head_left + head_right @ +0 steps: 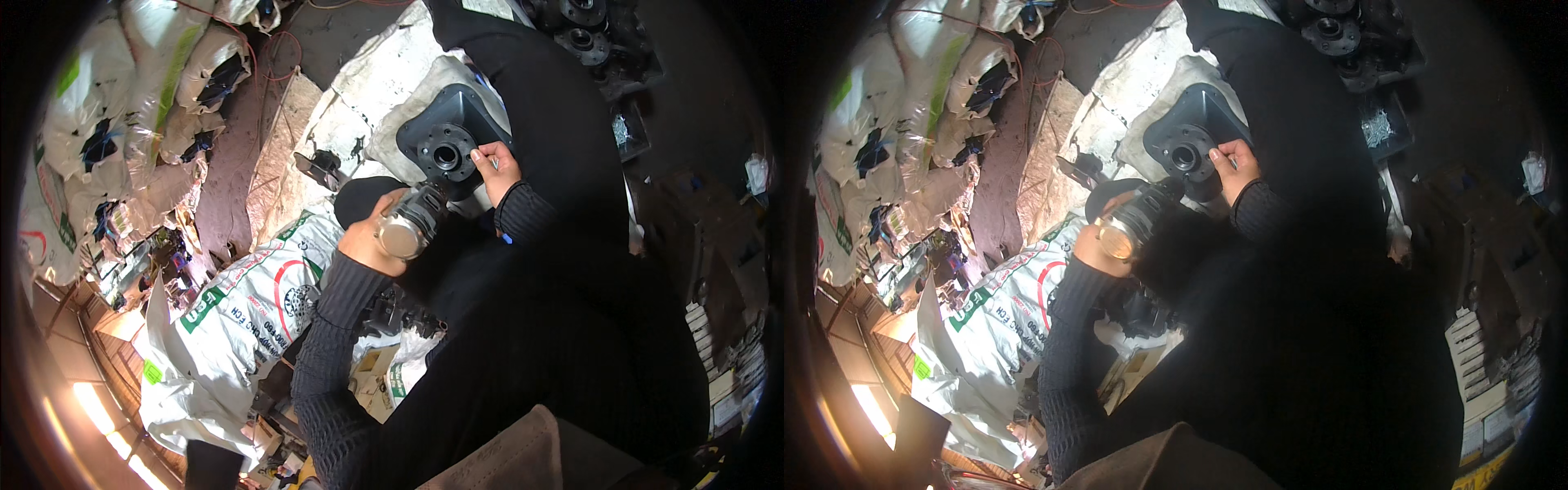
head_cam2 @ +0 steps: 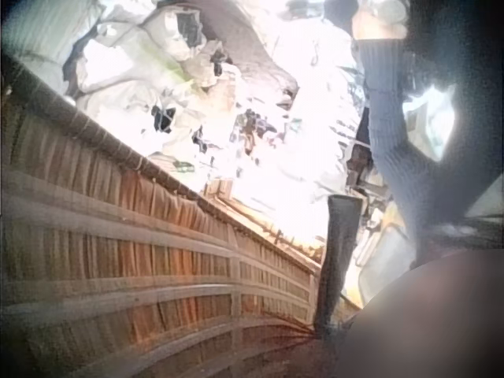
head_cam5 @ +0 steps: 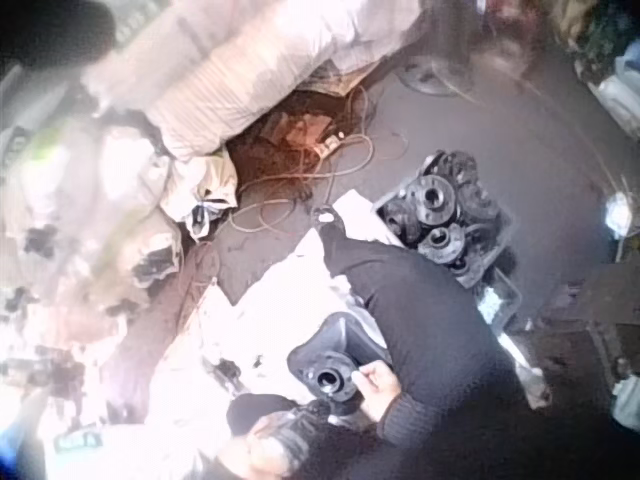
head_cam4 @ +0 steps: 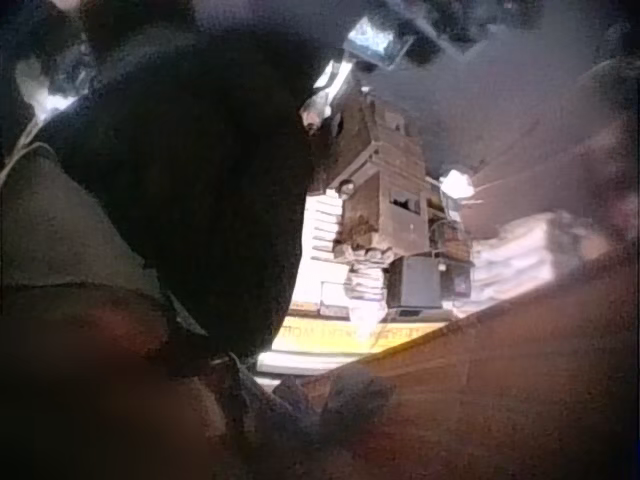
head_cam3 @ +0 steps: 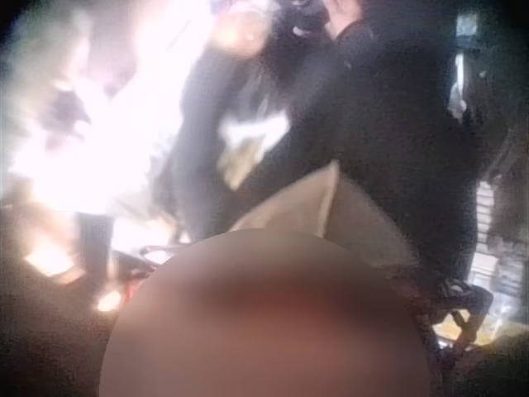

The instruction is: The person sits on the floor and uses a cordless impact driver to fasten screws into black mechanical parts. They repeatedly pick up parts, align them, drive screws, and place the finished units aside. The person briefly removes and adjusts eyeglasses during the task.

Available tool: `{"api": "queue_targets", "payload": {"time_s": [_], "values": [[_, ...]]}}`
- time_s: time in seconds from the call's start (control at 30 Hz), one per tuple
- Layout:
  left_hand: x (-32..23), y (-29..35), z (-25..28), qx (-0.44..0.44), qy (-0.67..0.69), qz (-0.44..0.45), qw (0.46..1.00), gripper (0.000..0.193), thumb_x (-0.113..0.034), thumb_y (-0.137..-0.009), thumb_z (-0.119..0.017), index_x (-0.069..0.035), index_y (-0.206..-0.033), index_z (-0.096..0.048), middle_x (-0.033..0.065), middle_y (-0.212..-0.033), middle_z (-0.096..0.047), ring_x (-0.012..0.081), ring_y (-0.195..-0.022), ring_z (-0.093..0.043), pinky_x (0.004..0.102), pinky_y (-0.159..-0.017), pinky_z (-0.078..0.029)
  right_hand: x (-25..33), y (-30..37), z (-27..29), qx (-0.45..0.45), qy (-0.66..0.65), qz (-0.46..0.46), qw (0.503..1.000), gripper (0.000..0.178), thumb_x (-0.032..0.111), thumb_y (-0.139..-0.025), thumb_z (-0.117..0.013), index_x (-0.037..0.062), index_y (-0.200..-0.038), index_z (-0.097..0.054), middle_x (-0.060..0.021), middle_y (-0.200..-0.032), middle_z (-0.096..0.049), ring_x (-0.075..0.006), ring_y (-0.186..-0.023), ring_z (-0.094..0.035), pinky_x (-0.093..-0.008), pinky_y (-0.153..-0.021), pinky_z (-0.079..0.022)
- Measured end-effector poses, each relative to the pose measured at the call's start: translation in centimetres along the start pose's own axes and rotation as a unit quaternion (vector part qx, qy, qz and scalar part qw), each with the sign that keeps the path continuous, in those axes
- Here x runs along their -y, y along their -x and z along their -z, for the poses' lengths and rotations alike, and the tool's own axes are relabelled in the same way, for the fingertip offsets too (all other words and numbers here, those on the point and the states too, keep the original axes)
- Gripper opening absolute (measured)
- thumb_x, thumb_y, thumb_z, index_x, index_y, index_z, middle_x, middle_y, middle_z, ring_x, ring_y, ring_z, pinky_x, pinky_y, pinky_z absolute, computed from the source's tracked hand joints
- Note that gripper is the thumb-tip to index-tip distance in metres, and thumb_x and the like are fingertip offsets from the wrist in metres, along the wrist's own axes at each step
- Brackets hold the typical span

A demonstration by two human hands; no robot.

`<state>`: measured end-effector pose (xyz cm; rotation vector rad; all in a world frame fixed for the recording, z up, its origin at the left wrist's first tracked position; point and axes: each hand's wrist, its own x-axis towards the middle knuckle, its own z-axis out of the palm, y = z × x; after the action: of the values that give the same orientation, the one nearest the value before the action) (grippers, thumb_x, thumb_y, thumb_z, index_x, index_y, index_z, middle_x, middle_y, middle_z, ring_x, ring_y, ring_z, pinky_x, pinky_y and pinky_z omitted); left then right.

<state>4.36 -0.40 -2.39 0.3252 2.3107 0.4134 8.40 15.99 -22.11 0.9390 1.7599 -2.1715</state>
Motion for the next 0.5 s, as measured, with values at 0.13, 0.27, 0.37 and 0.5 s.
{"api": "queue_targets", "payload": {"time_s": [0.13, 0.27, 0.37, 0.5], "values": [[-0.9, 2.5, -1.5, -0.017, -0.003, 0.082, 0.996, 0.047, -0.010, -0.068, -0.069, -0.006, -0.114, -0.057, 0.0152, -0.103, -0.062, 0.0301, -0.095, -0.061, 0.0347, -0.082, -0.048, -0.4, -0.4, 0.7, 0.041, 0.074, -0.011, 0.996, 0.023, 0.023, -0.085, -0.064, 0.0023, -0.093, -0.057, -0.0059, -0.080, -0.059, -0.0139, -0.077, -0.055, -0.0292, -0.071, -0.044], [-0.9, 5.8, -2.7, -0.144, 0.080, -0.070, 0.984, 0.049, -0.014, -0.074, -0.069, -0.005, -0.118, -0.052, 0.0134, -0.113, -0.059, 0.0275, -0.103, -0.059, 0.0332, -0.088, -0.046, 0.0, -0.8, 1.0, 0.049, 0.097, 0.015, 0.994, 0.025, 0.023, -0.086, -0.064, 0.0049, -0.101, -0.058, -0.0013, -0.084, -0.057, -0.0091, -0.074, -0.051, -0.0255, -0.069, -0.043], [-1.3, 8.1, -3.9, -0.170, 0.091, -0.043, 0.980, 0.049, -0.014, -0.073, -0.070, -0.004, -0.117, -0.053, 0.0139, -0.110, -0.060, 0.0282, -0.101, -0.060, 0.0333, -0.089, -0.046, 1.5, 0.3, 2.5, 0.075, -0.073, -0.225, 0.969, 0.027, 0.026, -0.088, -0.059, 0.0075, -0.107, -0.057, -0.0041, -0.091, -0.056, -0.0162, -0.081, -0.056, -0.0310, -0.073, -0.047], [-2.2, 9.1, -5.9, -0.193, -0.053, -0.116, 0.973, 0.057, -0.013, -0.071, -0.072, -0.002, -0.121, -0.049, 0.0128, -0.116, -0.056, 0.0249, -0.105, -0.057, 0.0319, -0.090, -0.046, 3.6, 3.0, 5.5, 0.243, -0.359, -0.317, 0.843, 0.021, 0.008, -0.092, -0.049, 0.0042, -0.113, -0.053, -0.0069, -0.098, -0.059, -0.0226, -0.097, -0.060, -0.0398, -0.082, -0.052]]}}
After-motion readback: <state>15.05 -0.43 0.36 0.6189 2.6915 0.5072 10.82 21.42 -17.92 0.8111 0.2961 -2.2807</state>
